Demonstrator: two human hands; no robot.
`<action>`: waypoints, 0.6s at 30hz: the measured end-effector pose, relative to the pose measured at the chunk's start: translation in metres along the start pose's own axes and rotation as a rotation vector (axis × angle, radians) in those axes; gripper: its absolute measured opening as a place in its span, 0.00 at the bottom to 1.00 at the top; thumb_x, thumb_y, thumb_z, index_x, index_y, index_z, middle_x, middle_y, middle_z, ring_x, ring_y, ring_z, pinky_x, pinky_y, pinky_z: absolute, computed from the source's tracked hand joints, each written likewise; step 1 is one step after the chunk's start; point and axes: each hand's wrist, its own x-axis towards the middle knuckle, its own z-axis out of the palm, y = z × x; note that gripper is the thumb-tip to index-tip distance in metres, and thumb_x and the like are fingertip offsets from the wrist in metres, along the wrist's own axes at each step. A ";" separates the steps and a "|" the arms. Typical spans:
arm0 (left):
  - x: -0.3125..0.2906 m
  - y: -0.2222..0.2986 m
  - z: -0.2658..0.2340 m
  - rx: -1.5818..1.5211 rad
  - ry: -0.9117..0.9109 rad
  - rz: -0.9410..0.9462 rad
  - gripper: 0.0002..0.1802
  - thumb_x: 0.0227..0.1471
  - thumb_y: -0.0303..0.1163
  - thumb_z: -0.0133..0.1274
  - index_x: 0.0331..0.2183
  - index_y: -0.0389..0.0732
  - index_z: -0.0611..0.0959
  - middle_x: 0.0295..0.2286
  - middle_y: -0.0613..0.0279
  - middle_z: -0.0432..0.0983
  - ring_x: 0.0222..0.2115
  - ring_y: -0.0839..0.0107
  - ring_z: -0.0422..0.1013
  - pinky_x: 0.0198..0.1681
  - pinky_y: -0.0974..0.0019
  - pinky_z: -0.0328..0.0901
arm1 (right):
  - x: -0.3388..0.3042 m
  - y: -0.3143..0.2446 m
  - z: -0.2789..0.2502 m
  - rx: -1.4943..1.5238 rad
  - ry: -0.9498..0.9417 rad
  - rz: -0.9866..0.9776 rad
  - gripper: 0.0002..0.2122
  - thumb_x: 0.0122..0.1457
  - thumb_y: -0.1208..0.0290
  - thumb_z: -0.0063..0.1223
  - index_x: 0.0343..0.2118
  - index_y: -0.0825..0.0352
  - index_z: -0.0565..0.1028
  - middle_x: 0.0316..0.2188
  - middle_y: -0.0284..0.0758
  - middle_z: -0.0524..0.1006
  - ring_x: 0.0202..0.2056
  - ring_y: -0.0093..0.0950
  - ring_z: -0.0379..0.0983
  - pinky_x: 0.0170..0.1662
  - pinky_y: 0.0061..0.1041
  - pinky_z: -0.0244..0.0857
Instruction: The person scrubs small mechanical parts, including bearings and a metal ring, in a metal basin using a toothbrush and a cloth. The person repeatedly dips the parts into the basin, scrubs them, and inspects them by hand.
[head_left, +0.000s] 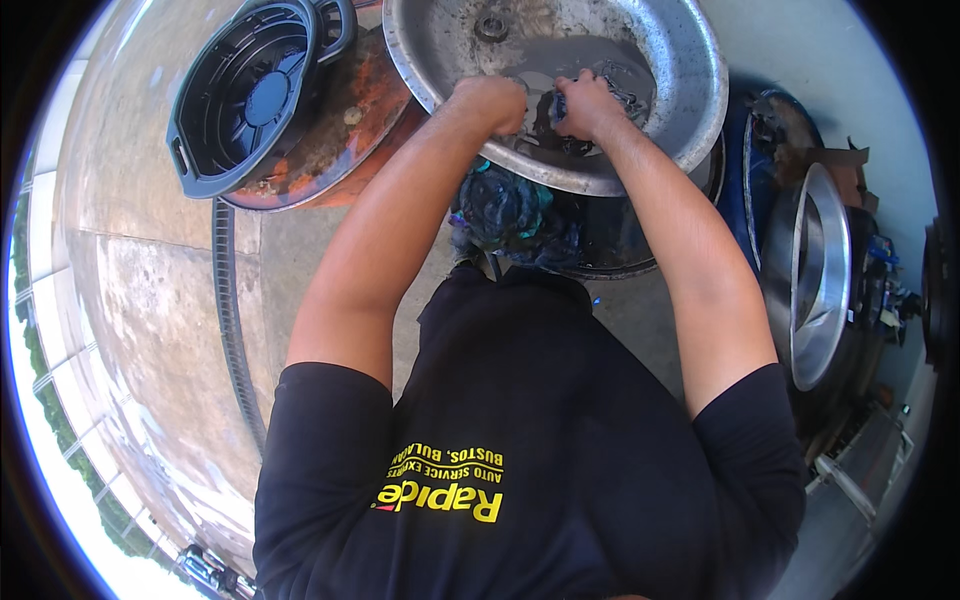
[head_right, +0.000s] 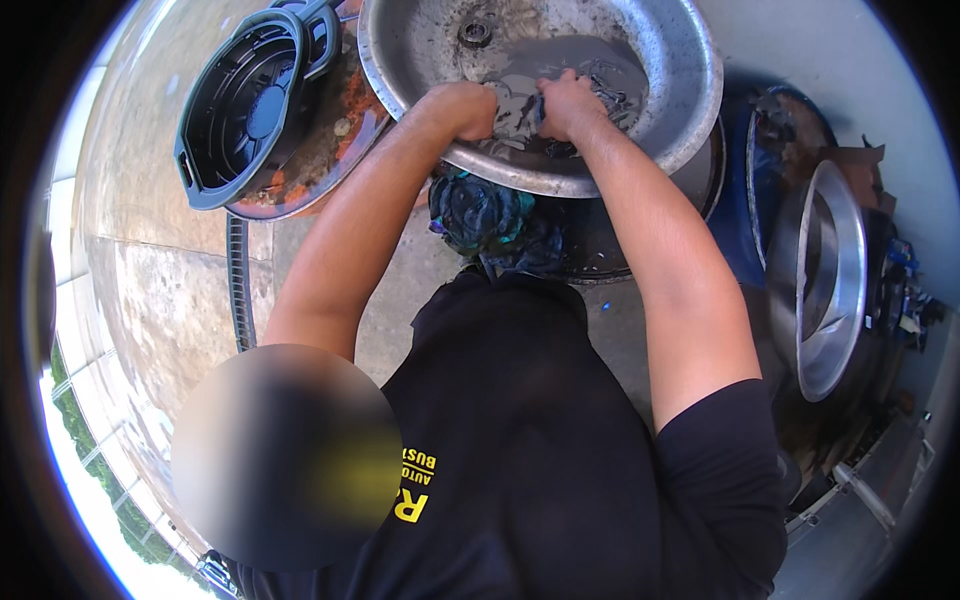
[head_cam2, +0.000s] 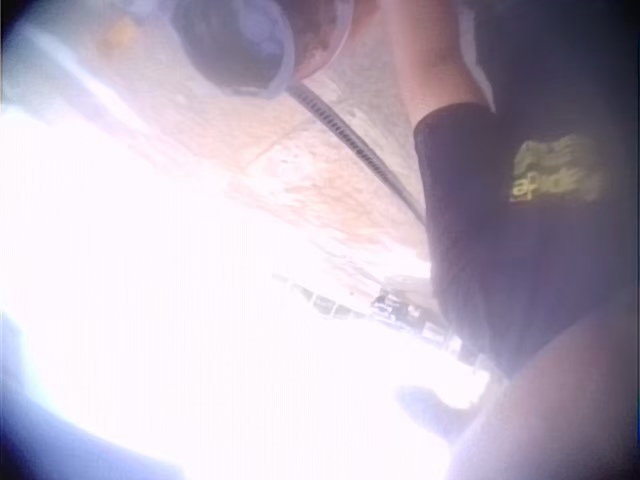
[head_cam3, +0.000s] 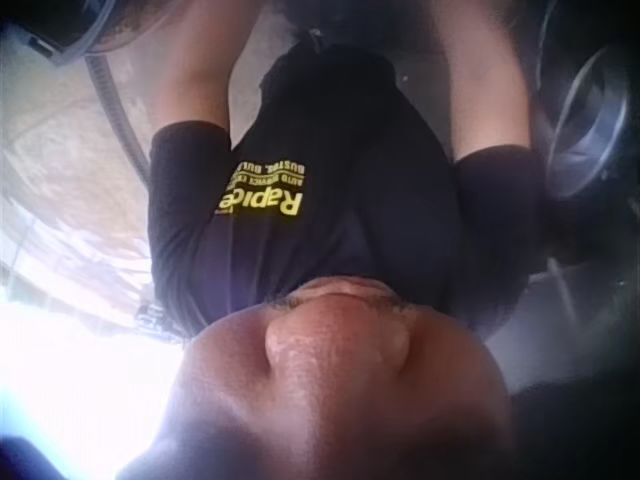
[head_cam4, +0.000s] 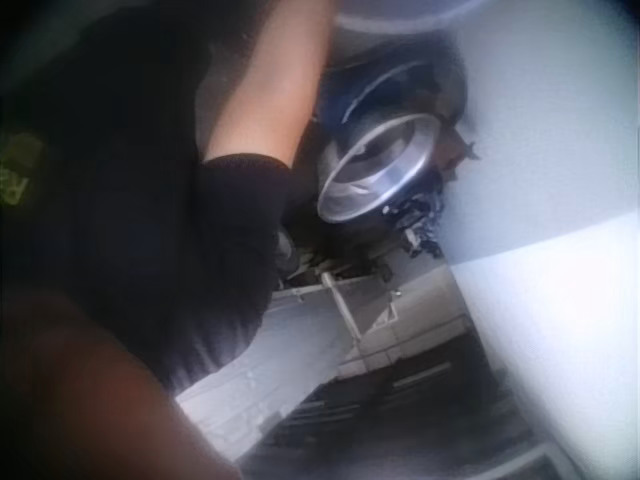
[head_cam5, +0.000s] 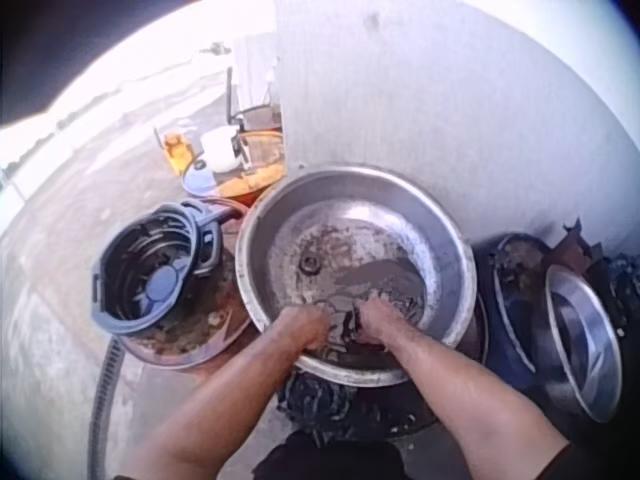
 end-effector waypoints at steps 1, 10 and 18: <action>0.000 -0.001 0.000 0.005 0.008 0.004 0.21 0.57 0.31 0.58 0.51 0.41 0.90 0.54 0.53 0.85 0.56 0.54 0.80 0.58 0.49 0.75 | -0.001 -0.005 0.005 0.036 0.016 -0.058 0.45 0.48 0.57 0.78 0.71 0.55 0.69 0.66 0.54 0.67 0.65 0.57 0.68 0.67 0.48 0.70; -0.016 -0.006 -0.013 0.004 0.070 -0.007 0.19 0.58 0.31 0.57 0.50 0.40 0.90 0.52 0.50 0.85 0.54 0.52 0.81 0.57 0.50 0.76 | 0.003 -0.017 -0.004 0.046 -0.069 -0.114 0.43 0.49 0.57 0.78 0.70 0.55 0.71 0.65 0.53 0.69 0.64 0.56 0.70 0.65 0.47 0.72; -0.033 -0.007 -0.022 -0.051 0.216 -0.092 0.19 0.57 0.30 0.58 0.50 0.43 0.90 0.51 0.49 0.86 0.53 0.51 0.82 0.55 0.49 0.77 | -0.006 -0.013 -0.001 0.057 -0.093 -0.103 0.46 0.46 0.60 0.80 0.71 0.56 0.70 0.65 0.52 0.69 0.65 0.55 0.69 0.66 0.45 0.71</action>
